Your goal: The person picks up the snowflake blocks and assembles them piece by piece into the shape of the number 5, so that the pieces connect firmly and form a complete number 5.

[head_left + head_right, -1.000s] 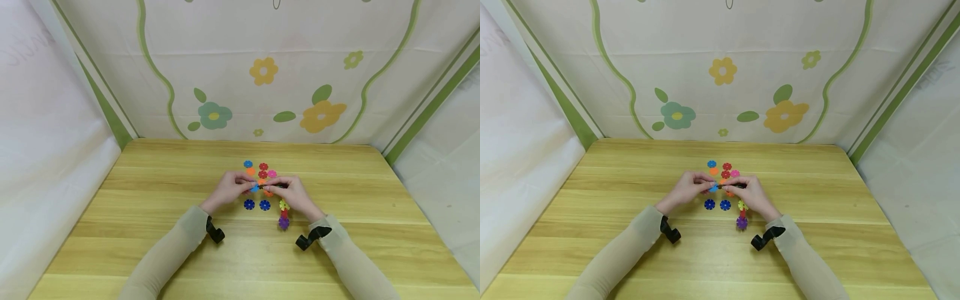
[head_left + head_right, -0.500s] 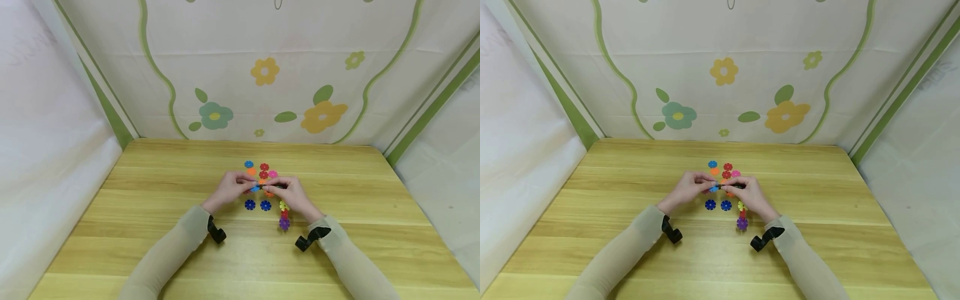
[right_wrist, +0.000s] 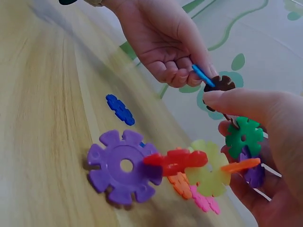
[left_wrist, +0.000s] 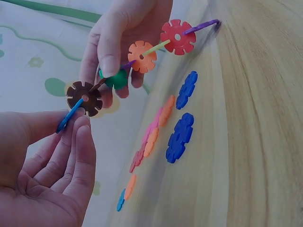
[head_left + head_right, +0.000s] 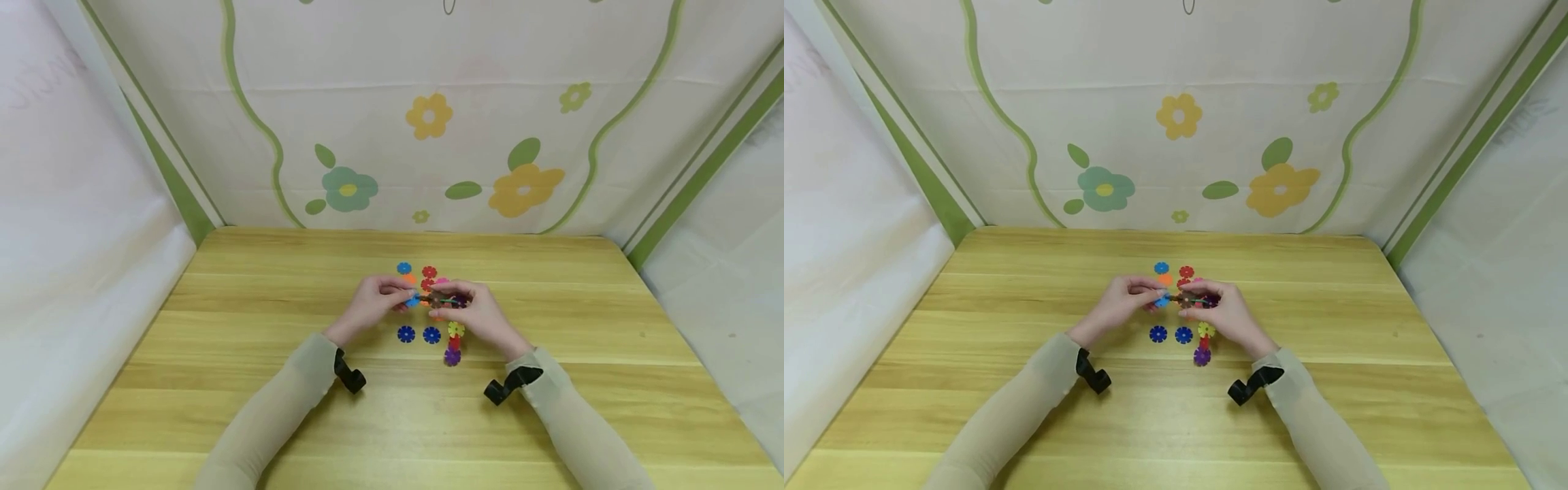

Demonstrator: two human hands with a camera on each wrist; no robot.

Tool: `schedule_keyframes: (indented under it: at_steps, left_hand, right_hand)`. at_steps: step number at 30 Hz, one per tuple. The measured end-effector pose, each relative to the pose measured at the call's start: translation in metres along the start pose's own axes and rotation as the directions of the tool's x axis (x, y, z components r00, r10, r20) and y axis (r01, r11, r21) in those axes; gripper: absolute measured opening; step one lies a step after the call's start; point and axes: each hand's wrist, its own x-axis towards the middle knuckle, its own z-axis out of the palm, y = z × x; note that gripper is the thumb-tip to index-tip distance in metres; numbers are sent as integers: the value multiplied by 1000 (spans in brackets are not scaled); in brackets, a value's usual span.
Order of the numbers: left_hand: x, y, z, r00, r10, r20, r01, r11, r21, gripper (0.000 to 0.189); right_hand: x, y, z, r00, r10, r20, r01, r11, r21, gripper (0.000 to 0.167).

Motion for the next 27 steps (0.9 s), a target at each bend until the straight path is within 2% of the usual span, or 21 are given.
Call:
schedule_keyframes:
  at_steps: [4, 9, 14, 20, 27]
  left_hand:
    - [-2, 1, -5, 1000, -1, -3, 1, 1000, 3, 19]
    - [-7, 3, -9, 1000, -5, 4, 5, 1000, 3, 21]
    - [-11, 0, -13, 998, -18, 63, 17, 1000, 15, 22]
    - [-17, -7, -18, 981, -76, 180, 62, 995, 82, 22]
    - [-31, -13, -30, 976, -124, 181, 98, 984, 149, 20]
  right_hand:
    - [1, 4, -3, 1000, 3, -18, -4, 999, -35, 52]
    - [3, 7, -7, 999, 15, -49, -19, 996, -82, 41]
    - [6, 5, -10, 998, 21, -58, -28, 994, -107, 38]
    - [17, 5, -10, 998, 30, -52, -36, 992, -118, 42]
    - [34, -5, 6, 1000, -8, 4, 8, 992, -128, 38]
